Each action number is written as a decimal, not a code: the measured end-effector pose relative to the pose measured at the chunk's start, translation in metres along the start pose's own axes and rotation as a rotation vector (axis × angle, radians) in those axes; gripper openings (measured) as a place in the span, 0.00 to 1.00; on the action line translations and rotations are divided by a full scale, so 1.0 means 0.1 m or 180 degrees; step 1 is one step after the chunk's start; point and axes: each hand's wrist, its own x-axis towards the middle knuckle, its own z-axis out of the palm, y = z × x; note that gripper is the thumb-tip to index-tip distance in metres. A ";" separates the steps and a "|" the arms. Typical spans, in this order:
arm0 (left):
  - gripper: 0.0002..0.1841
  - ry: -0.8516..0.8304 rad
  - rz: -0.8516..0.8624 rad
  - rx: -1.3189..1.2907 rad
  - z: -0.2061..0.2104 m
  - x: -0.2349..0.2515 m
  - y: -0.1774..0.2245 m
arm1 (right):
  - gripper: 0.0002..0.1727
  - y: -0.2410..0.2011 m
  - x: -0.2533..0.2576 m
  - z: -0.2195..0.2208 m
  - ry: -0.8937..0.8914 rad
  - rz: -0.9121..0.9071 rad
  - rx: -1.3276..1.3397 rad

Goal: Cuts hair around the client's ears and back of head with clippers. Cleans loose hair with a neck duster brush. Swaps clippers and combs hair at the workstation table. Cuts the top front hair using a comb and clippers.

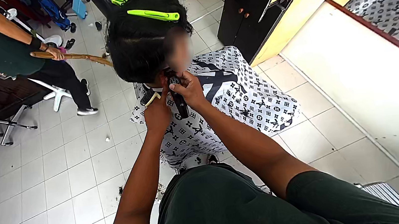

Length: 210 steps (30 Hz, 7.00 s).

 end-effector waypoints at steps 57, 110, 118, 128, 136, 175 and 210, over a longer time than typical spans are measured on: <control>0.25 -0.0177 -0.0059 0.0073 -0.05 -0.01 0.05 | 0.19 -0.08 0.11 -0.13 -0.0357 -0.0431 -0.1349; 0.35 -0.0092 -0.0025 0.0078 -0.05 -0.01 0.03 | 0.11 0.07 -0.02 0.05 0.0169 -0.0236 0.0115; 0.43 0.0048 0.0053 0.0038 0.02 0.01 -0.02 | 0.08 0.10 -0.01 0.03 0.0349 0.0023 0.0343; 0.43 0.0090 0.0122 -0.0038 0.03 0.02 -0.01 | 0.05 0.09 -0.03 0.03 0.0397 0.0126 0.0552; 0.17 0.0150 0.1749 -0.1878 -0.12 -0.17 -0.05 | 0.06 -0.04 -0.72 -0.64 0.0531 0.0447 0.0589; 0.43 0.1335 0.0611 -0.2723 0.47 -0.01 -0.13 | 0.22 -0.64 -0.56 -0.08 -0.0228 -0.0124 -0.1601; 0.21 0.0061 0.0350 -0.1429 0.29 0.06 0.07 | 0.24 -0.32 0.10 0.07 -0.0663 -0.0142 -0.3165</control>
